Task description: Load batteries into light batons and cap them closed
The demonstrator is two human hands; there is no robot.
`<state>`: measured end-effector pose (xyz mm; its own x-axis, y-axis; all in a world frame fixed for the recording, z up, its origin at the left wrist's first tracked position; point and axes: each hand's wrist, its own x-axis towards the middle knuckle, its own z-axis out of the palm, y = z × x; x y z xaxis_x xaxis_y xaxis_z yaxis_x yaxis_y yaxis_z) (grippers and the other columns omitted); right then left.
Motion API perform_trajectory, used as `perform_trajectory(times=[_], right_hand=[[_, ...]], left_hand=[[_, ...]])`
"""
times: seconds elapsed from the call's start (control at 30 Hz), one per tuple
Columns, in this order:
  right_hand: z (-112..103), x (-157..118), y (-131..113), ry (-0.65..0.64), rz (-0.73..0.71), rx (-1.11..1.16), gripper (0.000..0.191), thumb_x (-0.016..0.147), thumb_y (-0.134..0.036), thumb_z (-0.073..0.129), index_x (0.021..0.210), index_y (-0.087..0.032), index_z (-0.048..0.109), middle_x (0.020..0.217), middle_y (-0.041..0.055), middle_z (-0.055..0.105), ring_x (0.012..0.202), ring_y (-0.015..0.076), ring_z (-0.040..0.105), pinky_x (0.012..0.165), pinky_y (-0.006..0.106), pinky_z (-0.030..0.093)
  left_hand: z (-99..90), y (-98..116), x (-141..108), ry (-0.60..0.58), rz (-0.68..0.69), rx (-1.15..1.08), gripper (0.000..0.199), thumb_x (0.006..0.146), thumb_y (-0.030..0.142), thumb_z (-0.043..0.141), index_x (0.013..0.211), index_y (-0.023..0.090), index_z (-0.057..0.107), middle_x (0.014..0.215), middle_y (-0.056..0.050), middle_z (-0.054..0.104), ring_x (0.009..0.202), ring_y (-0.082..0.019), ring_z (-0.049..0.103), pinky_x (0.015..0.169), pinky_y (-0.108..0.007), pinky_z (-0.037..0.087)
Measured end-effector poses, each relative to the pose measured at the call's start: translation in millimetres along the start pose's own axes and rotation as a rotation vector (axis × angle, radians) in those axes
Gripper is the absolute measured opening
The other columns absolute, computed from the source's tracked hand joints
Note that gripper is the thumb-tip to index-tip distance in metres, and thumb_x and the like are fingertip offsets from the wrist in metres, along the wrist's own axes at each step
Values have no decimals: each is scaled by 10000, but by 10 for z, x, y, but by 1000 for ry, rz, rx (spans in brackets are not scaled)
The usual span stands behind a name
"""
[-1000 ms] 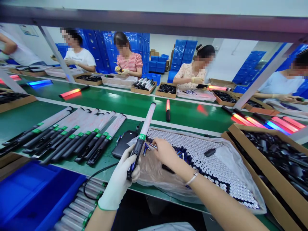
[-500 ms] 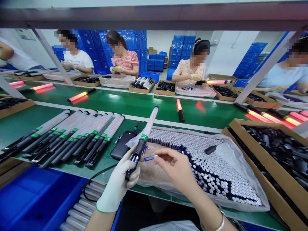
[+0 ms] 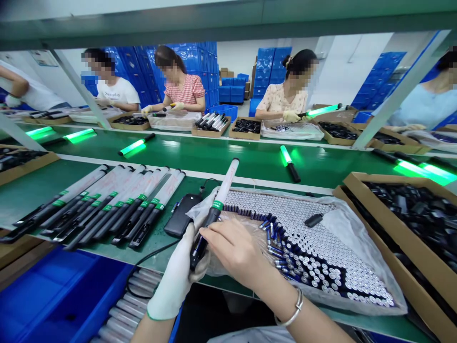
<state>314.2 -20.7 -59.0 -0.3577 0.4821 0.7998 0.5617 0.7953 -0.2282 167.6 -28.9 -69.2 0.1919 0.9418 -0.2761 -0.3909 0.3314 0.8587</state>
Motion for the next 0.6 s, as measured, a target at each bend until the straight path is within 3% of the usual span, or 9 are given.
perform_trajectory(times=[0.07,0.17,0.4,0.6], right_hand=[[-34,7,-34,41,28,53,263,849,-57,625,1088,-162,658,987,64,710,895,144,652,791,291,514],[-58,15,-111,69,156,168,222,838,-78,652,1039,-172,659,943,21,724,847,109,667,794,237,515],[-7,-82,-156,-18,504,355,108,819,-152,688,905,-203,729,858,-9,708,751,92,653,708,196,501],[2,-73,-99,43,806,355,149,748,-175,743,874,-249,772,773,-3,503,656,79,486,613,204,424]], left_hand=[[-19,-1,7,18,11,-2,401,936,480,500,1094,123,588,779,-10,601,531,-68,519,473,-200,456],[-32,13,7,42,24,-2,381,931,443,528,1141,129,580,929,-54,631,695,-115,606,597,-261,533],[35,18,8,118,49,2,362,926,399,551,1172,135,570,994,-67,626,757,-131,619,633,-279,548],[220,-26,13,124,28,29,355,925,401,551,1161,136,577,991,-69,631,762,-135,621,636,-285,551]])
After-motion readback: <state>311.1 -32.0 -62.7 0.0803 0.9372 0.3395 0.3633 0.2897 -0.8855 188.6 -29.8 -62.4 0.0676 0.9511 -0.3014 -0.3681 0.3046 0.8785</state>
